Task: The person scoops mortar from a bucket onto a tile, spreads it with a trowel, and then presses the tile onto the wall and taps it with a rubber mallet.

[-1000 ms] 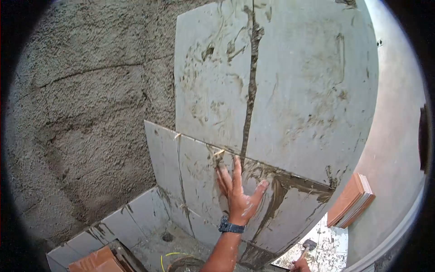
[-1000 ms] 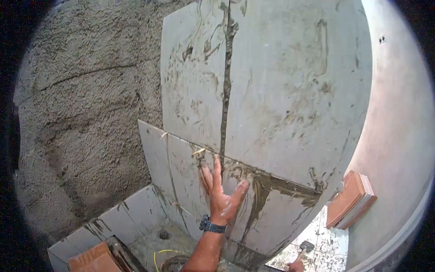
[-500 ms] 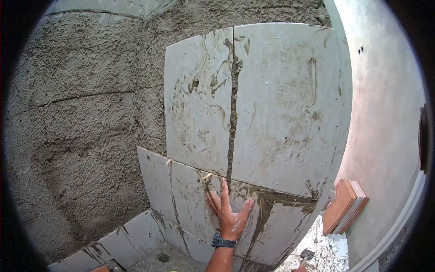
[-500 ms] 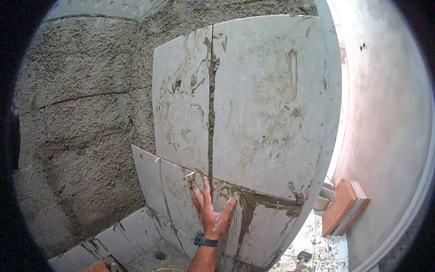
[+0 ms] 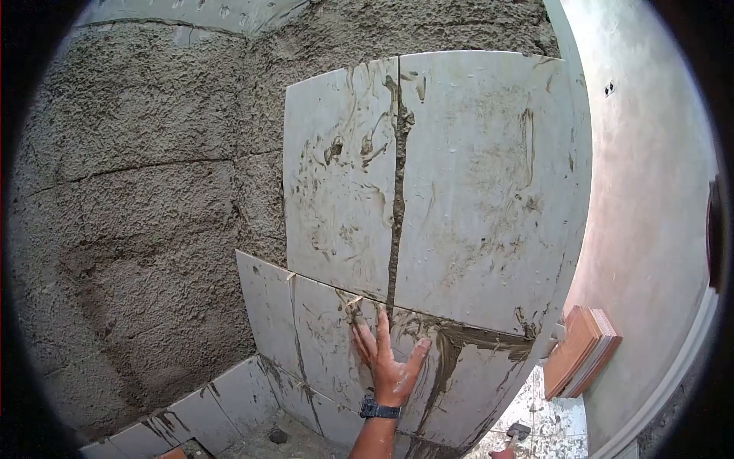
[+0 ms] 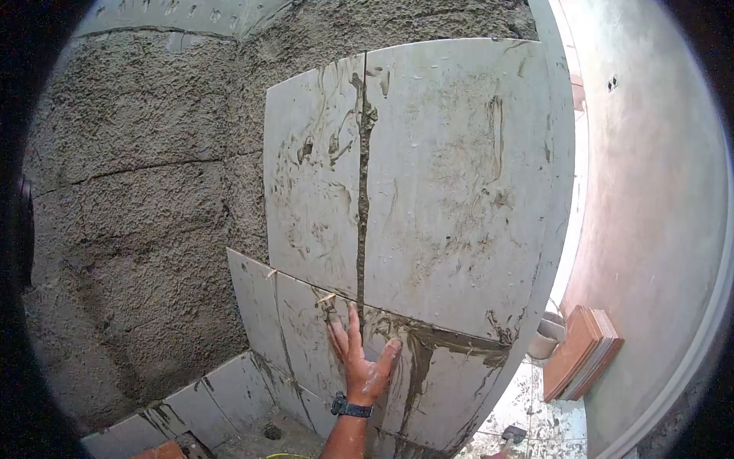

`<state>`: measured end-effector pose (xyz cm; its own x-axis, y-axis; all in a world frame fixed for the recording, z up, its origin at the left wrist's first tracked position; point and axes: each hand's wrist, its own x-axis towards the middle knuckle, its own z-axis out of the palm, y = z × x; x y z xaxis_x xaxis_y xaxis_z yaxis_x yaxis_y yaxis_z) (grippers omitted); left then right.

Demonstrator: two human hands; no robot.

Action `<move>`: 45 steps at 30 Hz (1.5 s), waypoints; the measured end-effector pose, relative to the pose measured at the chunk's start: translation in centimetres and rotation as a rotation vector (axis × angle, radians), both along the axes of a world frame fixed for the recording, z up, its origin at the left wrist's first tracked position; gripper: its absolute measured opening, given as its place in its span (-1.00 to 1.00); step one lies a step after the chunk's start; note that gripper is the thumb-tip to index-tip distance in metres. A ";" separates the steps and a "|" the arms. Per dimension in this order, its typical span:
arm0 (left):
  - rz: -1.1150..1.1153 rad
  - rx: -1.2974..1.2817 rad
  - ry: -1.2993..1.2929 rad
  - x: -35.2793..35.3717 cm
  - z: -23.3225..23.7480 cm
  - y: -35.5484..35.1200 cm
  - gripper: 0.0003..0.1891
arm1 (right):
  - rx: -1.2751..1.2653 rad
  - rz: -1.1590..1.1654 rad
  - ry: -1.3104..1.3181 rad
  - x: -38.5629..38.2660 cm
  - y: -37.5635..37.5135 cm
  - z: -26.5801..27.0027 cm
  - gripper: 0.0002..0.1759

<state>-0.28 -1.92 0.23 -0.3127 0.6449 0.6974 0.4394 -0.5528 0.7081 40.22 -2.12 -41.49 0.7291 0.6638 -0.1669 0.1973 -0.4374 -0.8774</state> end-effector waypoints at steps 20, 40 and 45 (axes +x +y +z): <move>0.091 0.039 0.103 0.3 -2.2 0.8 -0.18 | 0.265 -0.297 0.377 -0.7 -3.2 4.0 -0.68; -0.036 -0.094 0.123 -0.6 -2.0 -1.8 -0.17 | -0.115 0.159 0.257 -7.5 -8.3 -11.4 -0.65; -0.030 -0.120 0.114 -0.1 -2.1 -2.4 -0.14 | -0.125 0.337 0.033 -9.2 -9.6 -9.8 -0.62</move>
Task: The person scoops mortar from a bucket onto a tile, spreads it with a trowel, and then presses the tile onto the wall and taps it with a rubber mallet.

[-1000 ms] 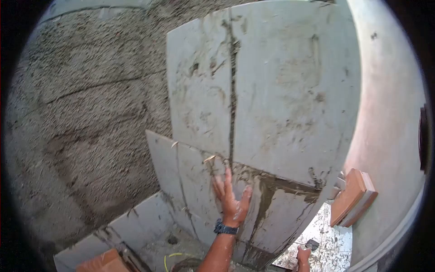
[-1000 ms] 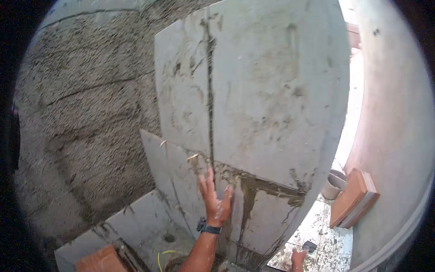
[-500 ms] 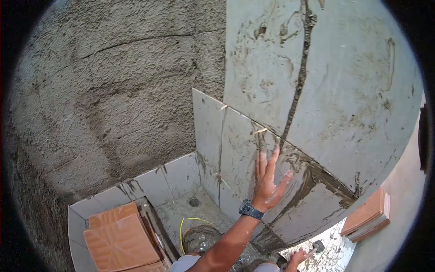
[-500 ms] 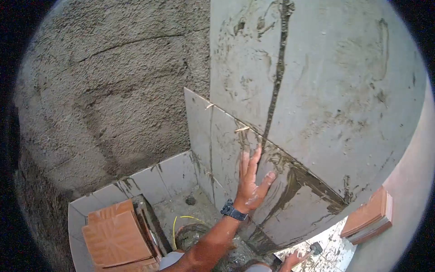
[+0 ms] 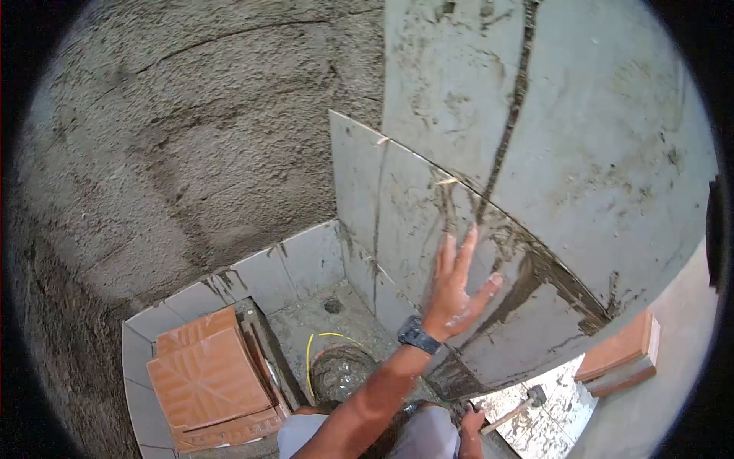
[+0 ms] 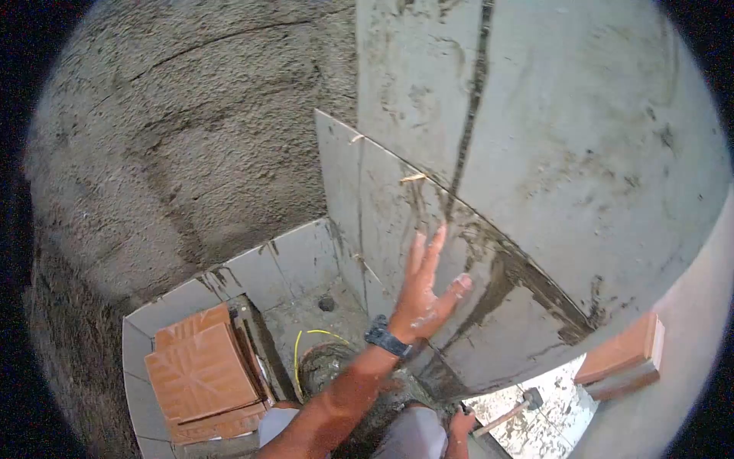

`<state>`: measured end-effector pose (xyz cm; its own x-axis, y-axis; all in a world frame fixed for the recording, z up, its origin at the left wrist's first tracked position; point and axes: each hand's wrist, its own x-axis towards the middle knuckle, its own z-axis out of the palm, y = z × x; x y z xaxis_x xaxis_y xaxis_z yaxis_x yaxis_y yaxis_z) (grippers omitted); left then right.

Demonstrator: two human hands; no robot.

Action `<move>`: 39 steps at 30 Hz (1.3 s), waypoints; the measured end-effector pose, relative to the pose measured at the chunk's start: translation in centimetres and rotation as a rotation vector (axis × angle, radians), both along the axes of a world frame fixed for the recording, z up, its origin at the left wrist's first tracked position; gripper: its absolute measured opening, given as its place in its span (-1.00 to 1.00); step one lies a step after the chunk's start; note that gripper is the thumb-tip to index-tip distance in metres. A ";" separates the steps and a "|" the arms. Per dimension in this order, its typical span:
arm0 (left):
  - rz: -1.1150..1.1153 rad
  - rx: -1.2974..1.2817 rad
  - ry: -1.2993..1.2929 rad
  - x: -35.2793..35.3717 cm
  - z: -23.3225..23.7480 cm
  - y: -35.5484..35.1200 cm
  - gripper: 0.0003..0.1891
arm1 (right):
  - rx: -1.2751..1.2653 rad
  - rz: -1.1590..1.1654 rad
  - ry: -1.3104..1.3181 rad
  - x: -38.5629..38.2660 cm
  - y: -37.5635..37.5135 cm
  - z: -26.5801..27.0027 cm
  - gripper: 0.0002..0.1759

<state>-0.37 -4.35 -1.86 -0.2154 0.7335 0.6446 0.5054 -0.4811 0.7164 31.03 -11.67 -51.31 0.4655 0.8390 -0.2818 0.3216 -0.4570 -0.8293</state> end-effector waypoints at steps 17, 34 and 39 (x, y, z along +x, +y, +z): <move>-0.008 -0.097 0.104 -0.5 -0.2 -1.5 -0.03 | -0.194 0.156 -0.080 -3.7 -2.8 11.7 -0.47; 0.043 -0.384 0.135 -2.8 -6.4 -6.2 0.02 | -0.126 0.260 -0.105 -5.6 -2.9 6.0 -0.61; 0.079 -0.457 0.096 -5.9 -10.8 -6.8 -0.10 | 0.001 0.254 -0.034 -3.4 -2.3 -0.8 -0.55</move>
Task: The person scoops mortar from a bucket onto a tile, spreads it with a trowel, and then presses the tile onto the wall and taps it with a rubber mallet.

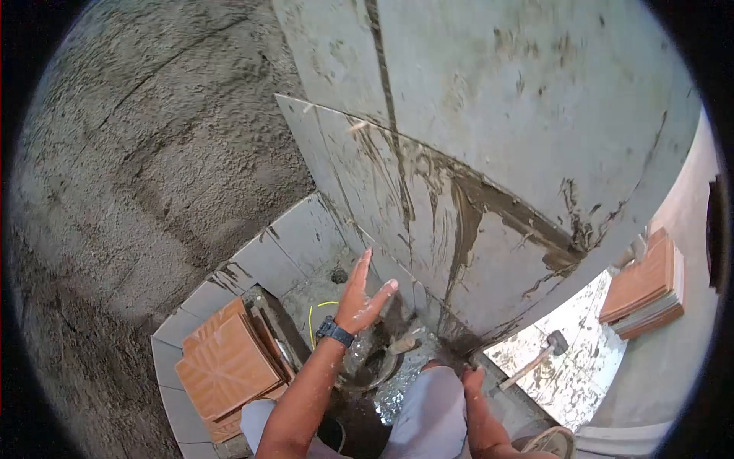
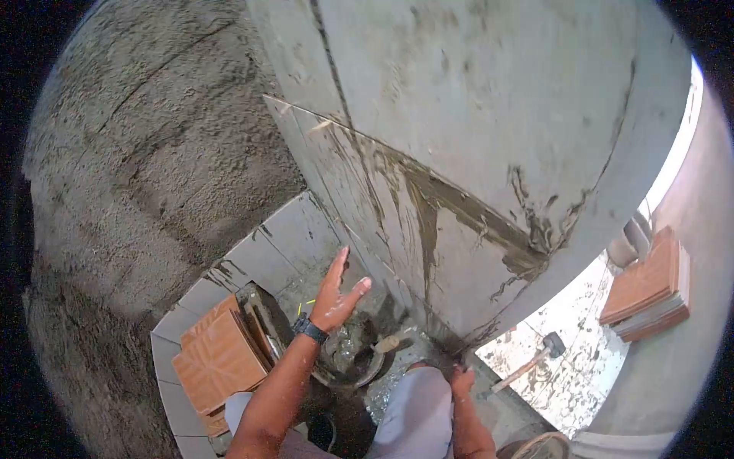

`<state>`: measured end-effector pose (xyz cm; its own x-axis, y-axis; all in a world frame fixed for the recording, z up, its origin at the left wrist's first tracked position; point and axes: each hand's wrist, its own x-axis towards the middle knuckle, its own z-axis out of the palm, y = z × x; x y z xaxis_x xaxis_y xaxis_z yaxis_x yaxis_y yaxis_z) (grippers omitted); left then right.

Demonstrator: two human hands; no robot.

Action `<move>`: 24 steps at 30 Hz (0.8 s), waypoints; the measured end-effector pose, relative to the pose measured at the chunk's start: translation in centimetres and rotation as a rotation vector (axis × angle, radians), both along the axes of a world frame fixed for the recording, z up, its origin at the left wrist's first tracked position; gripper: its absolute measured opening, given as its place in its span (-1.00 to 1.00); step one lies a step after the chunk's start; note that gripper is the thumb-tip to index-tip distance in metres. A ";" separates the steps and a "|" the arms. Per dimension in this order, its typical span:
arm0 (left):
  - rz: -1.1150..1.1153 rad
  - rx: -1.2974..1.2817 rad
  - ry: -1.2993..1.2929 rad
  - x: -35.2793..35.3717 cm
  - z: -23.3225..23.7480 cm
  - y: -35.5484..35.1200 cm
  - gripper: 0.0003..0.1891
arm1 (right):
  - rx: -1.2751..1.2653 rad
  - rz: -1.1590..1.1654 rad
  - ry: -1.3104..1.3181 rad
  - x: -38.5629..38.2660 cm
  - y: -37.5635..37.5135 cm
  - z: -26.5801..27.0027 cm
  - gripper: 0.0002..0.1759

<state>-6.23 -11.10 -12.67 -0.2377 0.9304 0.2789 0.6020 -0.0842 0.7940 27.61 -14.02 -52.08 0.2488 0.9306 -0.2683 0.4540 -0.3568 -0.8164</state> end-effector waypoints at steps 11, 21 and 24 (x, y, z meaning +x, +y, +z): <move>-0.350 -0.721 0.150 -3.5 -8.8 -7.5 -0.05 | -0.190 -0.161 0.270 2.5 -4.8 0.5 -0.60; -0.042 -0.509 -0.067 -11.5 -4.9 -22.6 -0.22 | -0.046 0.699 -0.594 -3.5 -1.0 22.6 -0.43; 0.107 -0.324 -0.044 -16.6 -4.2 -26.8 -0.33 | 0.292 0.659 -0.433 -11.0 -1.8 30.7 -0.55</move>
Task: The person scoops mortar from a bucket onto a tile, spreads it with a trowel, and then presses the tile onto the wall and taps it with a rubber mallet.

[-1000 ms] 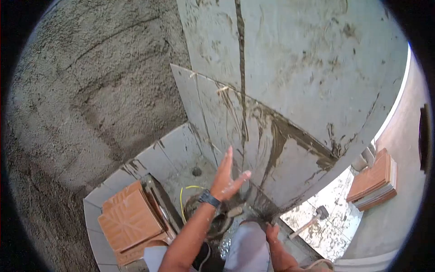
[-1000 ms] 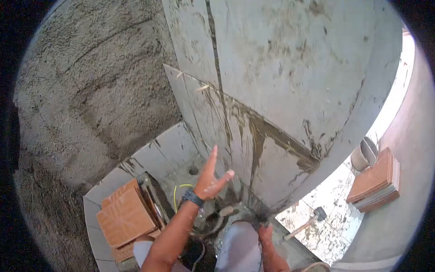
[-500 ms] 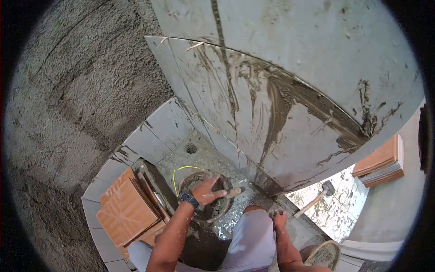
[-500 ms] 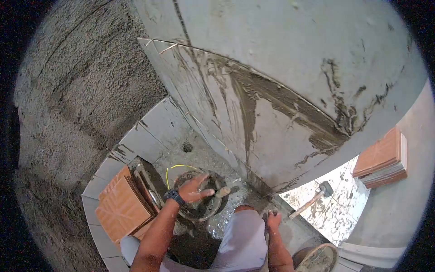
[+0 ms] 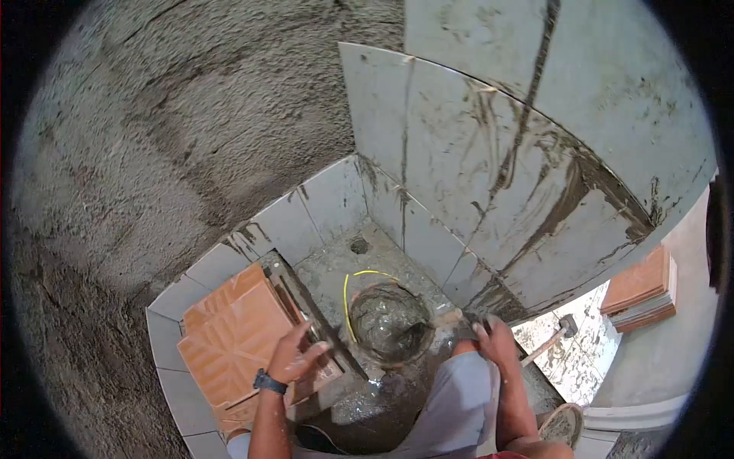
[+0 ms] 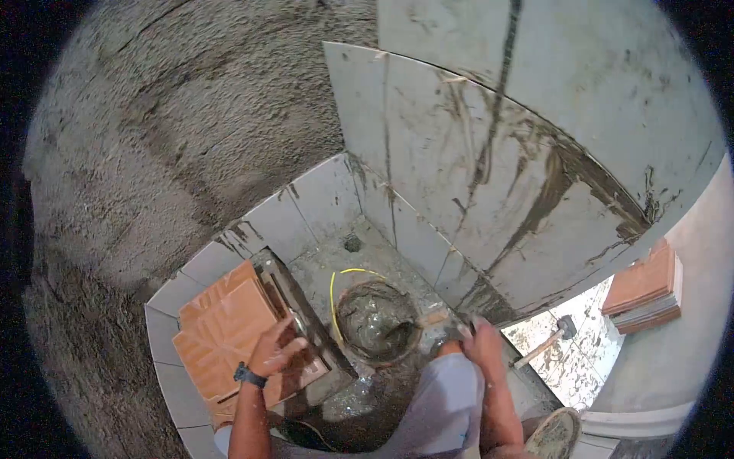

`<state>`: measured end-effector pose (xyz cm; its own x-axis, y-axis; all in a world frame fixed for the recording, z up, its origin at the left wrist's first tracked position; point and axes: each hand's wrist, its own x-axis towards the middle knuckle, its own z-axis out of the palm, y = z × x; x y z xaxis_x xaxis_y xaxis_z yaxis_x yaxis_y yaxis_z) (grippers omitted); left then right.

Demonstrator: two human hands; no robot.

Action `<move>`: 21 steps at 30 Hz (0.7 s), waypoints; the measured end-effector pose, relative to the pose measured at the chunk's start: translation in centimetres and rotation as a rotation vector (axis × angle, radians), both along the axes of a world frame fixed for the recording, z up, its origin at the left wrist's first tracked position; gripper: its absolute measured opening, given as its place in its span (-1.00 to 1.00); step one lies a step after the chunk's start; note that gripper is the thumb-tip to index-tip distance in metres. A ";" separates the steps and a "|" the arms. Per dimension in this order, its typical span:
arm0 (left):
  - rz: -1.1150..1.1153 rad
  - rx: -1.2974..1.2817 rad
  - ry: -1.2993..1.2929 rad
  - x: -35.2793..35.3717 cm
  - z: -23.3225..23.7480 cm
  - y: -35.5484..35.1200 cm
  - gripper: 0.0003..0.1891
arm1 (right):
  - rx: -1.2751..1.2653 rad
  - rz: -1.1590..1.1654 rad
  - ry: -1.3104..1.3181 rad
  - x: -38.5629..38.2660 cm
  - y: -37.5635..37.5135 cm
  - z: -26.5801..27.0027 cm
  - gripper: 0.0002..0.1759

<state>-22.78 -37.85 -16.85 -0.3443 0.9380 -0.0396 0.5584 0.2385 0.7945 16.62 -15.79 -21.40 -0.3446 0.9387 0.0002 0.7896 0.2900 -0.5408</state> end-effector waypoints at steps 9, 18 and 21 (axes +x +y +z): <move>0.706 0.061 0.308 -13.0 -2.2 -11.2 -0.38 | -0.470 0.557 0.360 -22.7 -8.2 1.2 -0.47; 0.965 -0.319 0.397 -18.0 -4.1 -19.9 -0.04 | -0.214 0.753 0.280 -27.8 -12.6 -4.9 -0.44; 0.945 -0.369 0.412 -19.1 -4.1 -20.6 -0.03 | -0.229 0.766 0.249 -28.3 -13.9 -3.7 -0.48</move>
<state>-41.85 -58.41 -20.91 -0.9699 0.2425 0.0195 0.2316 0.8956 0.3799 -11.67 -29.64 -25.07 -0.9023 0.4311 -0.0014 0.2685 0.5594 -0.7842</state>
